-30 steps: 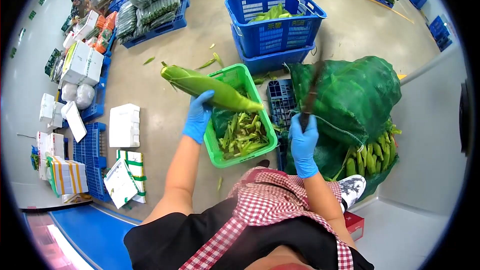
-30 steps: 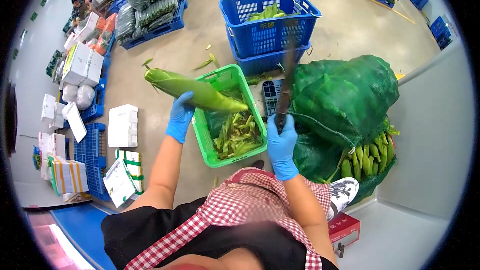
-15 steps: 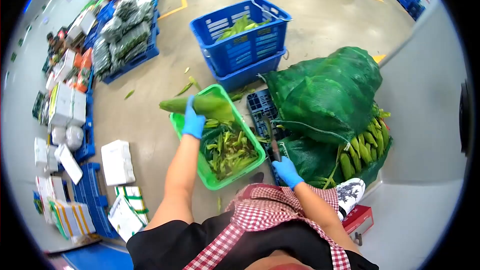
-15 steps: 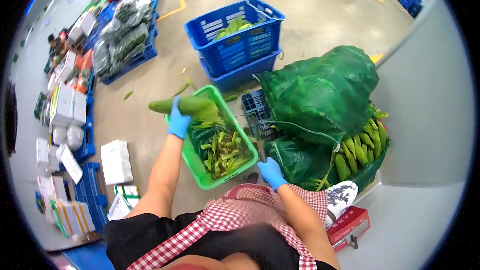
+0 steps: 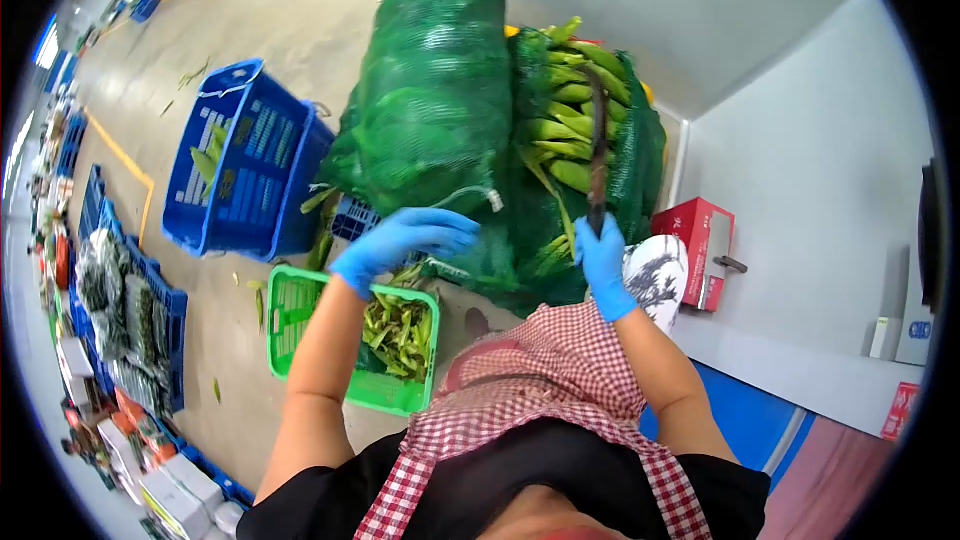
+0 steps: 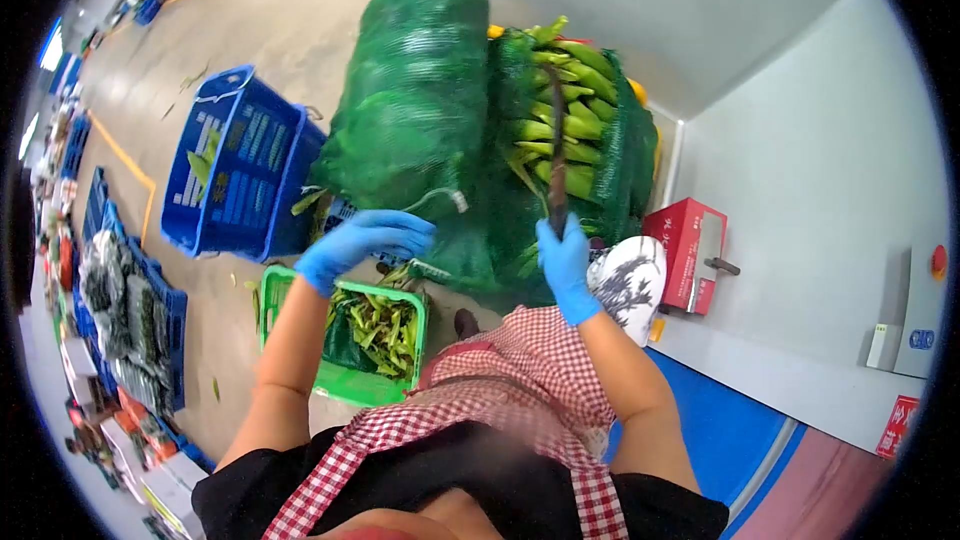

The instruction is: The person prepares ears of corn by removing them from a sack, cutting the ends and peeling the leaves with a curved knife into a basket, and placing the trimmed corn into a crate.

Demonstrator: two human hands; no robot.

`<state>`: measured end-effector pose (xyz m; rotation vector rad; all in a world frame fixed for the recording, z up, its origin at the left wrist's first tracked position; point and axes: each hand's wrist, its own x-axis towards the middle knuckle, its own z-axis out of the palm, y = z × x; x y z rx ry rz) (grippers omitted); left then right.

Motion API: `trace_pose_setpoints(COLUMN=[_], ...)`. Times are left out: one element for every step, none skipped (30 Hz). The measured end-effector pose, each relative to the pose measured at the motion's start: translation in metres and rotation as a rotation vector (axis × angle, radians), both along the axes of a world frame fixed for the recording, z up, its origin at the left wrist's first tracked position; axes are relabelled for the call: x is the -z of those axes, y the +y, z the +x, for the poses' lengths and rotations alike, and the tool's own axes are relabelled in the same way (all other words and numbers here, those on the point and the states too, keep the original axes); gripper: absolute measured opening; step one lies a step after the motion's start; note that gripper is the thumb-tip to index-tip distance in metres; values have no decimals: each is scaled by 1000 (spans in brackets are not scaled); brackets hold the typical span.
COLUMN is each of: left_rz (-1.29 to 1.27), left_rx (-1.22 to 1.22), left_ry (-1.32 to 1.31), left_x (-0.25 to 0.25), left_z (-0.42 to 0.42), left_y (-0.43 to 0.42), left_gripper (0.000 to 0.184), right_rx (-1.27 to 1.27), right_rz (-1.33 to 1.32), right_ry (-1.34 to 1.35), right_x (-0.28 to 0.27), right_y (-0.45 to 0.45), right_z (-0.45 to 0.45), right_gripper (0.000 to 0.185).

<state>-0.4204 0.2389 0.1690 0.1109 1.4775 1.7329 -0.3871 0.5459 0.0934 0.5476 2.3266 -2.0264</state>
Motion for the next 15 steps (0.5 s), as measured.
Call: trace_pose_setpoints(left_rz=[-20, 81, 45, 21, -32, -165, -279, -388, -491, -612, -711, -807, -929, -1046, -1101], left_rx=[91, 179, 215, 222, 206, 150, 92, 22, 55, 107, 121, 130, 198, 259, 279], left_ry=[8, 6, -15, 69, 170, 341, 415, 386, 561, 689, 734, 787, 892, 1001, 1116], left_x=[6, 29, 39, 74, 110, 141, 193, 228, 266, 276, 296, 315, 329, 342, 362], left_z=[-17, -38, -56, -76, -99, -117, -142, -166, -195, -221, -243, -265, -286, -304, -320], left_y=[39, 72, 111, 147, 181, 216, 243, 271, 291, 312, 335, 359, 381, 401, 416], left_gripper=[34, 34, 35, 37, 39, 41, 44, 49, 55, 61, 64, 67, 72, 78, 78], right_rx=[60, 119, 181, 243, 289, 327, 368, 408, 460, 462, 455, 480, 460, 459, 436], right_rz=[-75, -151, -187, -222, -235, -272, -310, -350, -448, -582, -586, -604, -616, -636, -647], right_ry=[12, 23, 32, 42, 59, 61, 24, -11, -106, -150, -226, -295, -326, -390, -434], right_x=[2, 6, 12, 20, 34, 40, 51, 60, 62, 56, 50, 49, 51, 47, 44], right_y=[20, 39, 57, 76, 95, 112, 122, 132, 136, 139, 143, 146, 152, 158, 165], right_z=[-22, -44, -65, -83, -100, -107, -116, -122, -126, -127, -125, -121, -119, -118, -116], right_gripper=[13, 13, 13, 13, 14, 13, 13, 13, 13, 14, 14, 14, 14, 15, 16])
